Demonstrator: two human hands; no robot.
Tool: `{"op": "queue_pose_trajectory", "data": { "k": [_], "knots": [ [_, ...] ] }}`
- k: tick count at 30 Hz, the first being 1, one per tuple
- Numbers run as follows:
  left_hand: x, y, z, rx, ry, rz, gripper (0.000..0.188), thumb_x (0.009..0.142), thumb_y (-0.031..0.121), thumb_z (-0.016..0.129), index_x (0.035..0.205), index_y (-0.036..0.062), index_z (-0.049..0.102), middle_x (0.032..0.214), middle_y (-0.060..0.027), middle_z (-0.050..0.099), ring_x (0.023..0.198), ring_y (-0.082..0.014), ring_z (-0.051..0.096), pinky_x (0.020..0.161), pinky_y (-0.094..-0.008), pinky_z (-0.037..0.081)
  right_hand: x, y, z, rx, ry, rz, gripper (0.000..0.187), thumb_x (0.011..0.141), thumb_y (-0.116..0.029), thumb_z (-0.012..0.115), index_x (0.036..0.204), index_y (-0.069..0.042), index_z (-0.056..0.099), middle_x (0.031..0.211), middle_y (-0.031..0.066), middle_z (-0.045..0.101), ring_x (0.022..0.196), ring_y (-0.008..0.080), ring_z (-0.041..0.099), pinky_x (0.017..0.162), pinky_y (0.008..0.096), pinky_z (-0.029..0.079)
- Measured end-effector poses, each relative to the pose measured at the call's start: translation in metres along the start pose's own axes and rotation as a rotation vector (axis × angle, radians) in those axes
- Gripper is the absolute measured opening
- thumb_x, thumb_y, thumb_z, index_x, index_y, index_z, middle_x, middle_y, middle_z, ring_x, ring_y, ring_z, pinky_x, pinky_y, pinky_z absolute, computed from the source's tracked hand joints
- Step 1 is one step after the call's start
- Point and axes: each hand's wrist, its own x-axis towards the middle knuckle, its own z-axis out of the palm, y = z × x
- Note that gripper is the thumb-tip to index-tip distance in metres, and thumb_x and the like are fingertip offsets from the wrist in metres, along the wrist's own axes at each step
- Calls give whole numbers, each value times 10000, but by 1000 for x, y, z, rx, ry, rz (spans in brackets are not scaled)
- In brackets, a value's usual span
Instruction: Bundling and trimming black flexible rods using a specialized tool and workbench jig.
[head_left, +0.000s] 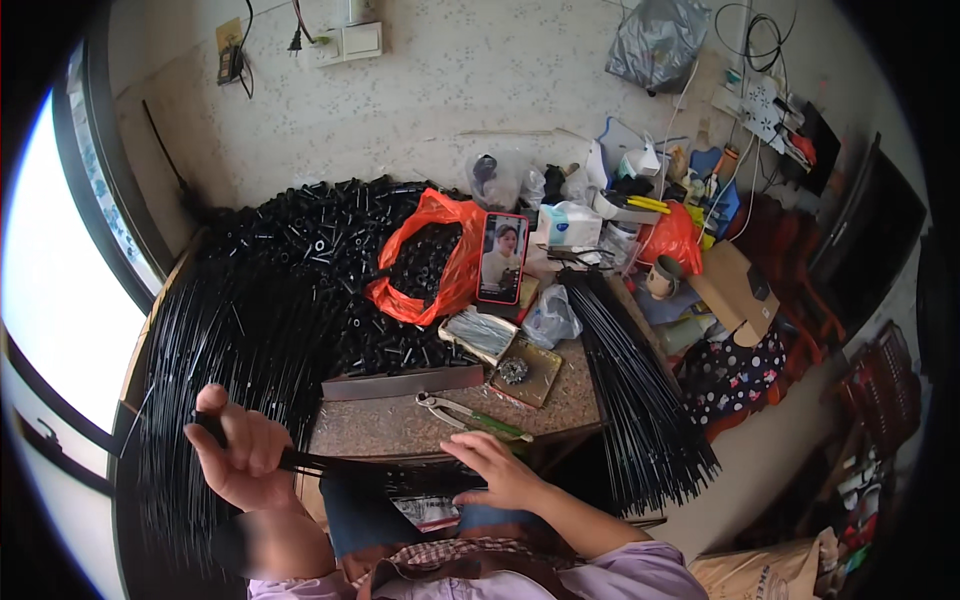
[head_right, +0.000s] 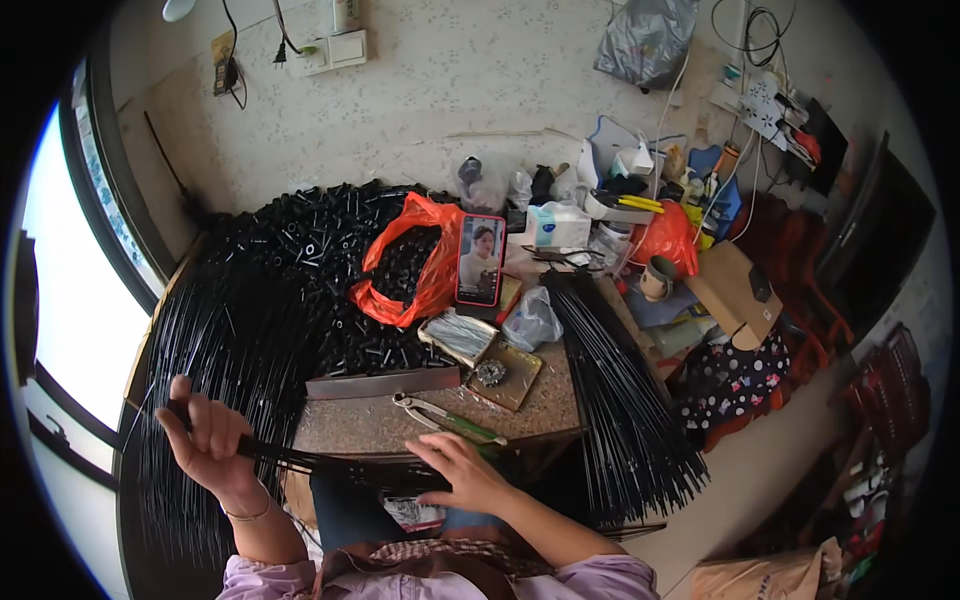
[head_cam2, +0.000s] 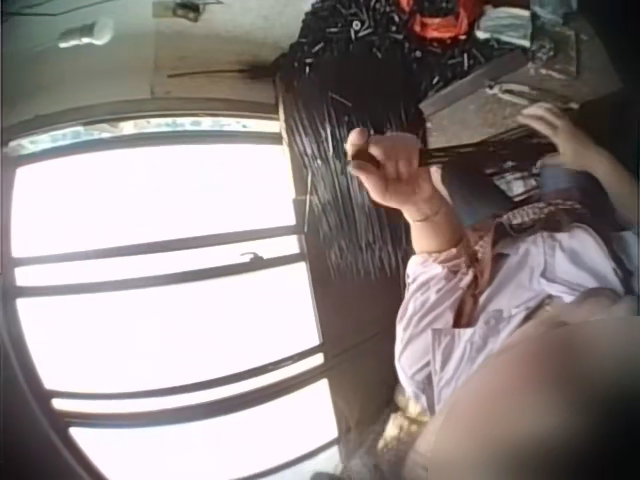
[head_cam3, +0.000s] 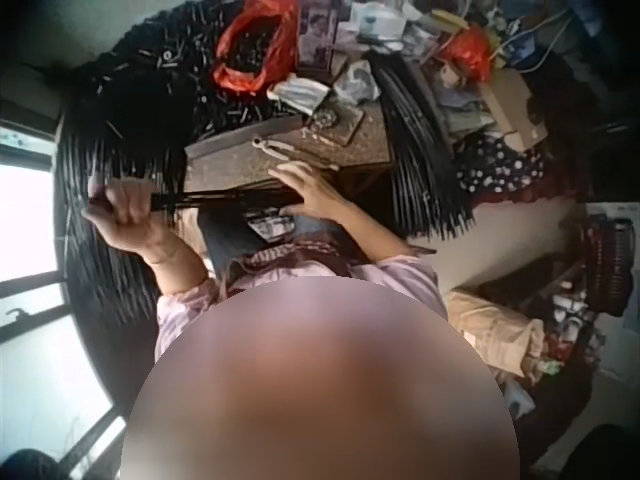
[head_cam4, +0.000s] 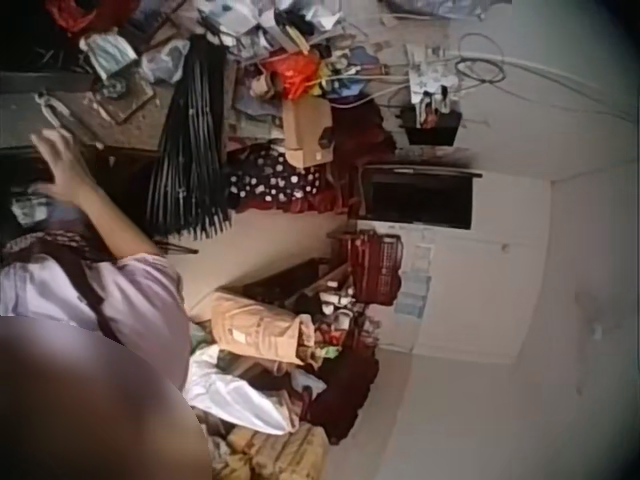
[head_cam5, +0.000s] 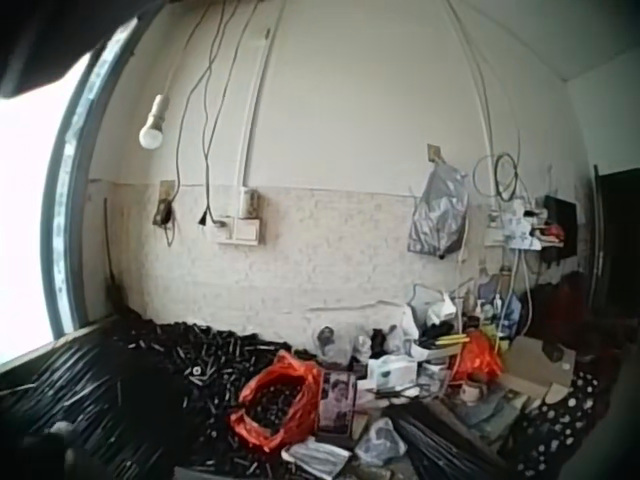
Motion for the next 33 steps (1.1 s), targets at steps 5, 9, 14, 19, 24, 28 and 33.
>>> {"op": "queue_pose_trajectory", "data": {
  "k": [5,9,14,19,24,28,33],
  "knots": [
    [18,-22,33,549,121,21,882,773,469,632,1365,-35,217,1144,-99,462,1023,-172,480,805,-267,420,-8,-44,-65,235,251,260,596,731,-81,701,1257,-50,422,1129,137,574,908,239,616,793,292,470],
    [-8,-27,0,664,-20,-382,609,756,277,692,1214,-49,458,1040,-84,551,998,-164,510,882,-307,389,-20,-4,-133,-342,665,437,388,808,-67,581,1176,15,487,1032,220,590,928,313,590,817,345,439],
    [-27,-14,-30,935,-320,-716,354,780,176,678,1054,-29,587,855,-81,631,806,-145,603,728,-258,469,-68,73,-175,-741,502,906,388,798,-119,581,1165,-31,493,1073,164,516,956,364,522,798,407,429],
    [-27,21,-88,1394,-271,-579,245,813,240,637,954,40,654,825,-94,655,748,-162,628,642,-264,486,-103,128,-134,-809,317,1129,475,756,-305,638,1168,-87,543,1316,160,382,1219,394,318,973,474,316],
    [-22,110,-203,2397,160,-266,145,753,157,580,816,45,647,827,-104,625,823,-280,575,721,-375,469,-73,89,-148,-618,-67,1240,739,847,-576,415,1422,-205,137,1479,84,103,1332,346,132,1055,494,171],
    [-29,133,-245,2887,438,-429,170,776,123,503,896,35,585,877,-111,559,867,-233,544,665,-368,466,-71,82,-149,-734,-25,1149,699,857,-547,428,1401,-160,221,1441,130,210,1301,357,213,1039,486,216],
    [-23,135,-258,2788,353,-603,140,788,115,482,822,40,595,863,-97,556,833,-226,548,594,-335,489,-45,59,-134,-750,133,841,646,872,-462,478,1355,-66,312,1416,158,254,1295,345,225,1040,452,235]
  ]
}}
